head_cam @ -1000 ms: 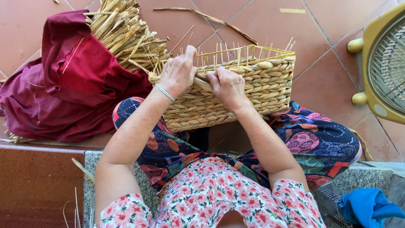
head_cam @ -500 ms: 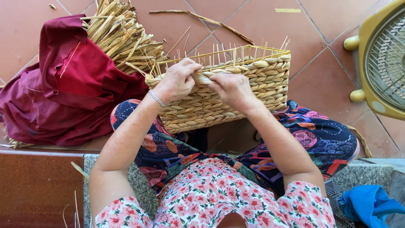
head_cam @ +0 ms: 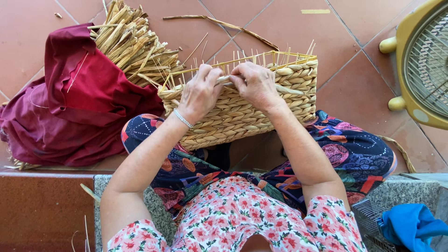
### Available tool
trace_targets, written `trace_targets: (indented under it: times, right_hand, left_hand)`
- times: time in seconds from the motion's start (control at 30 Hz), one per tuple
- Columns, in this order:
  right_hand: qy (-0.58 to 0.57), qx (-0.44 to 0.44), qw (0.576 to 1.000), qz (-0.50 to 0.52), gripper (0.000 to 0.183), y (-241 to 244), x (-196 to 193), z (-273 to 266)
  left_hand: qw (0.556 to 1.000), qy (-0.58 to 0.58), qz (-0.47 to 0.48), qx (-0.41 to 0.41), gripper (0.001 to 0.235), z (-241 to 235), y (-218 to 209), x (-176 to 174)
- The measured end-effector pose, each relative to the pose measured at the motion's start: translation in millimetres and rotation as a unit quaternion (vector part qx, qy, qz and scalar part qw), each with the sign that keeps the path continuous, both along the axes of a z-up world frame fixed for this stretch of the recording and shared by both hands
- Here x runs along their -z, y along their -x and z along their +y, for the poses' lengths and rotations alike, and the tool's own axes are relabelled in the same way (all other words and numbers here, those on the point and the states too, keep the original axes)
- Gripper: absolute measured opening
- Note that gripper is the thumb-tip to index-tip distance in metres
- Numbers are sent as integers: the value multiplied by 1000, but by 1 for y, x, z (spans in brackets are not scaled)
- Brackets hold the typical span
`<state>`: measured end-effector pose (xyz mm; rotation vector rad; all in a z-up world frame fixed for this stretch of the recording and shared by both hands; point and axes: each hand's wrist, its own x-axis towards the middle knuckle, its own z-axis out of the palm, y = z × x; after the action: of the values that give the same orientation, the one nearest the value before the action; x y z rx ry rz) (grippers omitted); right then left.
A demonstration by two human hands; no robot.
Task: The person weaves a rectangular basket using dried palm leaves, interlacing them through a pre-formed frame. They use shears to trim excess material and continue weaving the sides and top edge.
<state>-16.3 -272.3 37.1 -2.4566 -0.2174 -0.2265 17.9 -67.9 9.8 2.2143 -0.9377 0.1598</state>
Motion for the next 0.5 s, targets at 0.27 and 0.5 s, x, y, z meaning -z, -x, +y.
trace_targets:
  times: [0.27,0.5]
  right_hand:
    - [23,47,999,-12,33,-1,10,7]
    - [59,21,997,-39,29,22,24,6]
  left_hand:
    - [992,-16,-124,31,17,11,9,14]
    - [998,-36,55,17,15,1,-17,19]
